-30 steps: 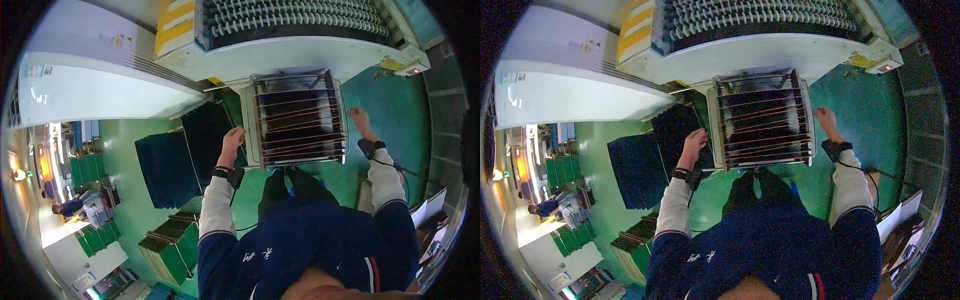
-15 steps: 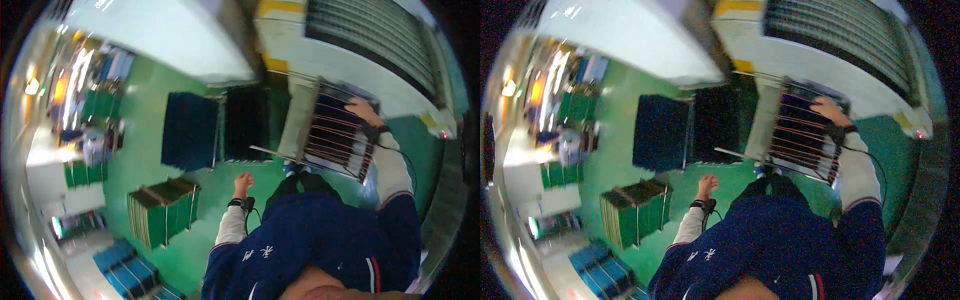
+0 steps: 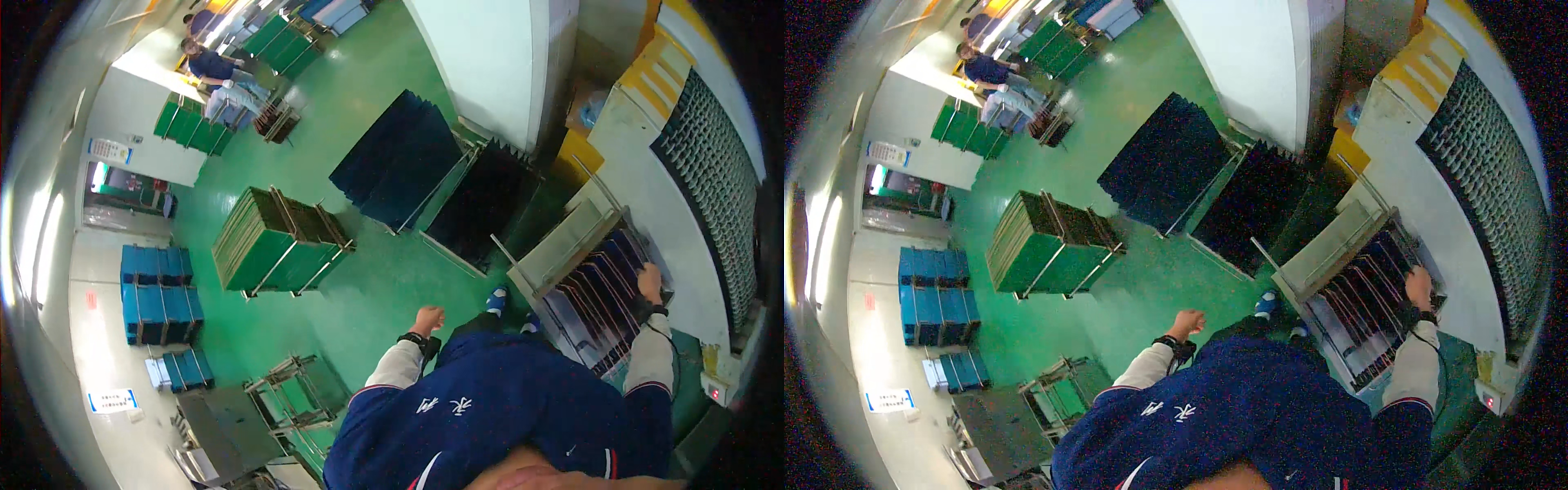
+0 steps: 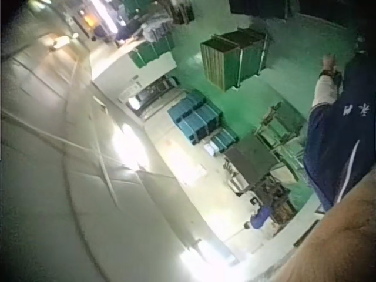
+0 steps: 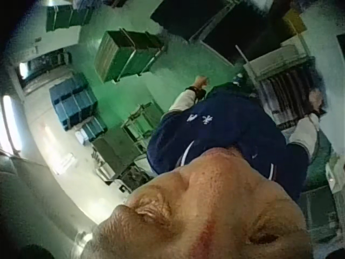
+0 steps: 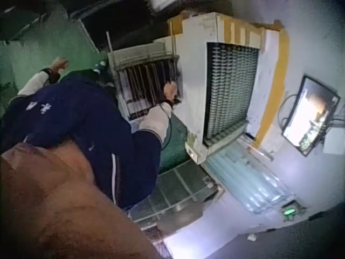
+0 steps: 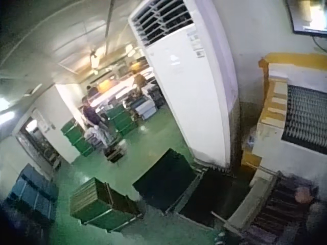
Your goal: Loading green and blue circuit boards from a rack onto a processing machine's roller conveyor.
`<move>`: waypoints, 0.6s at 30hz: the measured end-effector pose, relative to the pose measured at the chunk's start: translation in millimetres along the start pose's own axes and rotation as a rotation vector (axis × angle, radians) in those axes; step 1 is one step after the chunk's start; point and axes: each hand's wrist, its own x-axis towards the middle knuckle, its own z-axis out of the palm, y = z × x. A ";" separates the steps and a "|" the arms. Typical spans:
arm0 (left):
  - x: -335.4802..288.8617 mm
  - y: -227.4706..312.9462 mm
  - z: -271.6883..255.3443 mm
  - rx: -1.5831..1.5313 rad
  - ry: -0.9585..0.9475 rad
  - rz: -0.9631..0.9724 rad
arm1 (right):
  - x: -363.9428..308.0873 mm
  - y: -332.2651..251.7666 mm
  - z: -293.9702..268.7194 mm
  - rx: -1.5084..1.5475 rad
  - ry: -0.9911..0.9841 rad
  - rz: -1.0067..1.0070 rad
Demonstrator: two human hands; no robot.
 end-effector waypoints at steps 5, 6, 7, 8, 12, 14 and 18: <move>-24.0 41.3 48.3 0.088 0.004 0.127 | -26.0 21.2 -17.1 0.086 0.314 -0.036; -27.9 45.8 57.0 0.113 0.005 0.142 | -29.1 22.8 -33.6 0.085 0.286 -0.049; -27.6 45.1 62.3 0.088 0.004 0.133 | -32.6 18.2 -55.0 0.083 0.254 -0.060; -25.8 41.4 62.9 0.069 -0.002 0.118 | -40.5 13.2 -76.2 0.081 0.218 -0.062; -22.1 28.1 73.3 0.016 -0.067 0.110 | -98.2 7.1 -161.9 0.175 0.447 -0.141; -13.3 11.0 64.5 -0.055 -0.141 0.129 | -113.9 15.4 -207.1 0.189 0.456 -0.113; -12.4 18.0 94.5 -0.022 -0.150 0.107 | -149.3 84.5 -239.9 1.005 0.587 0.007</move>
